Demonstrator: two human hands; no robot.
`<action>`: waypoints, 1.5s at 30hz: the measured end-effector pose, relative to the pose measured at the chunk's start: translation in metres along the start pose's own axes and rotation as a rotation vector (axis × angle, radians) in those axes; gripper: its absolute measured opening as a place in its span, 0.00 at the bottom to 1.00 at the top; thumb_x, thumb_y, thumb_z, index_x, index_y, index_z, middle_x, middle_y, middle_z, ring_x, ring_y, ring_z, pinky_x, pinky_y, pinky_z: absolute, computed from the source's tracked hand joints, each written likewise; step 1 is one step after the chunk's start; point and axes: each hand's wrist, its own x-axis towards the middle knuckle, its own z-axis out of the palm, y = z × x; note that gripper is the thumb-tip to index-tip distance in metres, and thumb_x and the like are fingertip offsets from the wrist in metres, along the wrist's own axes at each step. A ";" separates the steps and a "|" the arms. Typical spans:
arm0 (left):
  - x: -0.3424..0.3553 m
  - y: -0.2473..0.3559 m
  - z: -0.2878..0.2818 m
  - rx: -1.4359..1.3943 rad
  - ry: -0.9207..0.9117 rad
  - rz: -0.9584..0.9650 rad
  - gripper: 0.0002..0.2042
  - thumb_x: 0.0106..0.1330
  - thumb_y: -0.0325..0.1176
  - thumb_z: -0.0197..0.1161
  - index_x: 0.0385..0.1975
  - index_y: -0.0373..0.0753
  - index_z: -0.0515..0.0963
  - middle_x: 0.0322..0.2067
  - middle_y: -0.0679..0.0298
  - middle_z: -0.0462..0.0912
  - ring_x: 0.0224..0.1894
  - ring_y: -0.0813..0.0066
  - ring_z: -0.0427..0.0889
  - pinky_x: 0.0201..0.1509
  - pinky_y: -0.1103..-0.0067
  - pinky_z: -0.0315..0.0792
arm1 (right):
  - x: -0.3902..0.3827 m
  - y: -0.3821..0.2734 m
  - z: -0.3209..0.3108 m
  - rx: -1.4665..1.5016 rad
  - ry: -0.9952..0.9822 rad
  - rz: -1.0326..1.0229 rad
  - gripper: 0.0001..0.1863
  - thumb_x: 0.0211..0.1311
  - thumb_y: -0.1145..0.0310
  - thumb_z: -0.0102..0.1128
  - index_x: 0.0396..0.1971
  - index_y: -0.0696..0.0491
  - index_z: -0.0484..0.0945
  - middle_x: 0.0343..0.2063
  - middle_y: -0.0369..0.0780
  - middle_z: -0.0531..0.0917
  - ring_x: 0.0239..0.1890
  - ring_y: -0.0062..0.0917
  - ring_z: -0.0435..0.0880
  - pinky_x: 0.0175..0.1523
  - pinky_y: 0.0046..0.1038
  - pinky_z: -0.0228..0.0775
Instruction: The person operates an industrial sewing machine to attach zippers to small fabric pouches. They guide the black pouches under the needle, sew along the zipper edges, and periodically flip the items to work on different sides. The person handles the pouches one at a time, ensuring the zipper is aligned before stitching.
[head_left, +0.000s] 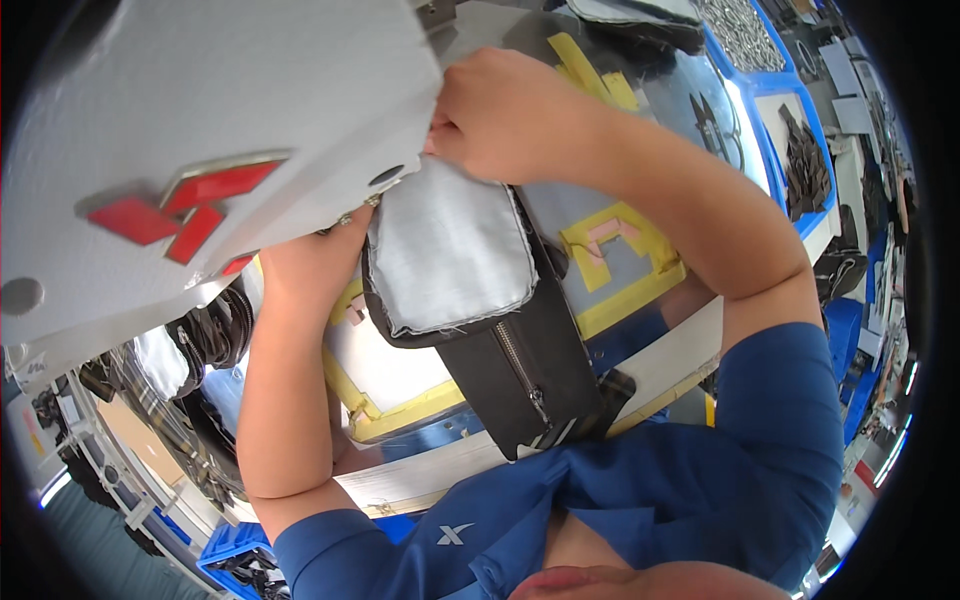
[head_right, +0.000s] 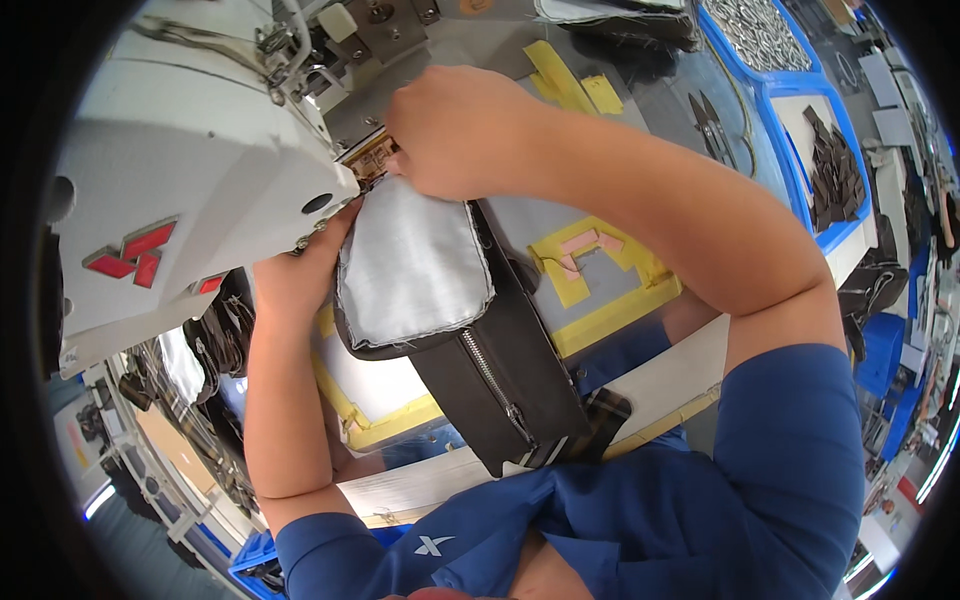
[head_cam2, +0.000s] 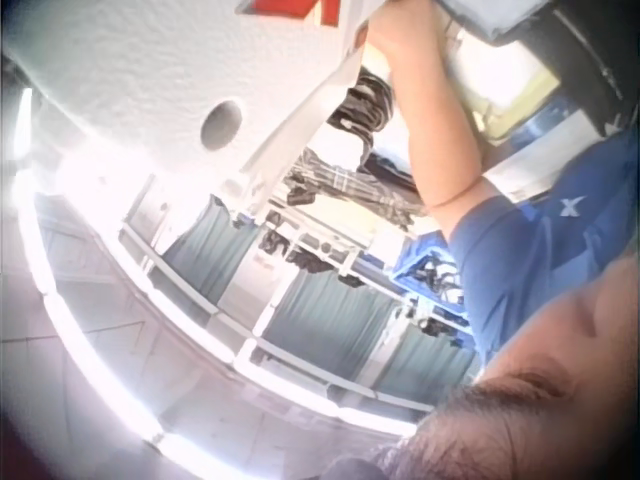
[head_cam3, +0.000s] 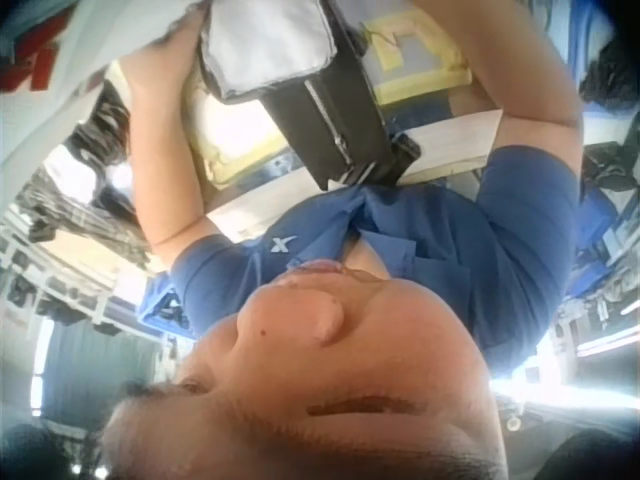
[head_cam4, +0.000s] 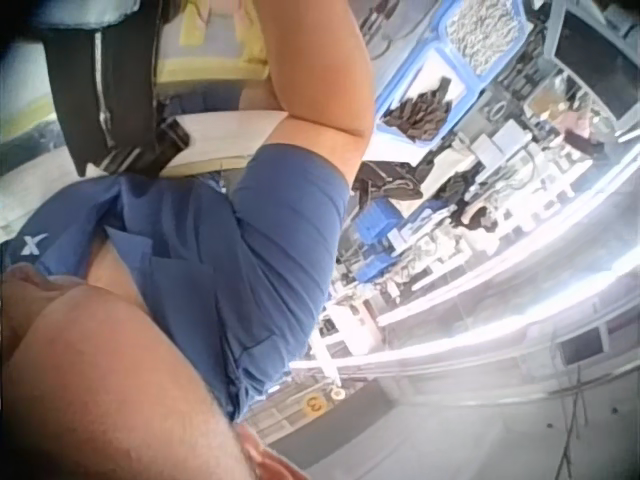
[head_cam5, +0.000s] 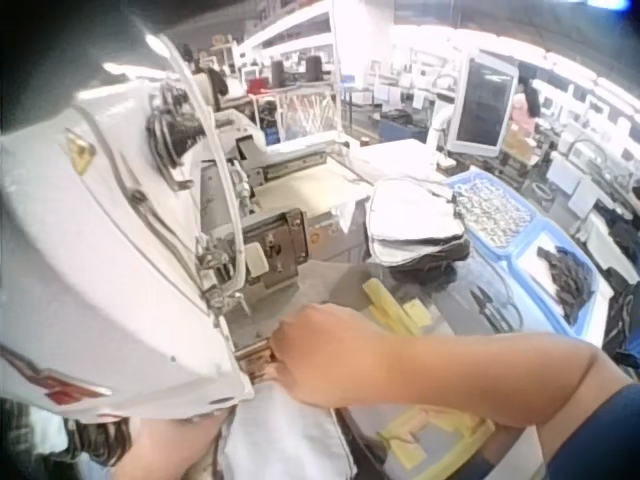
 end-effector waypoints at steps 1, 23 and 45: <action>0.000 0.001 -0.001 0.013 -0.014 -0.007 0.15 0.62 0.30 0.76 0.49 0.37 0.89 0.43 0.53 0.92 0.46 0.56 0.91 0.52 0.68 0.82 | 0.000 0.003 0.004 -0.002 0.034 -0.025 0.18 0.68 0.57 0.65 0.36 0.60 0.89 0.36 0.50 0.90 0.46 0.50 0.90 0.52 0.48 0.83; -0.003 -0.002 -0.004 0.023 -0.014 0.096 0.15 0.59 0.25 0.80 0.46 0.35 0.89 0.42 0.57 0.92 0.44 0.60 0.91 0.51 0.68 0.82 | -0.002 0.011 0.017 0.027 0.160 -0.070 0.17 0.68 0.60 0.65 0.34 0.62 0.88 0.34 0.53 0.89 0.45 0.50 0.90 0.50 0.48 0.83; -0.007 0.013 -0.016 0.393 -0.137 -0.110 0.18 0.71 0.46 0.70 0.54 0.43 0.87 0.44 0.54 0.91 0.46 0.49 0.89 0.50 0.63 0.81 | -0.010 0.001 0.008 0.024 0.139 -0.062 0.18 0.70 0.58 0.63 0.32 0.59 0.87 0.30 0.52 0.88 0.39 0.52 0.89 0.47 0.50 0.80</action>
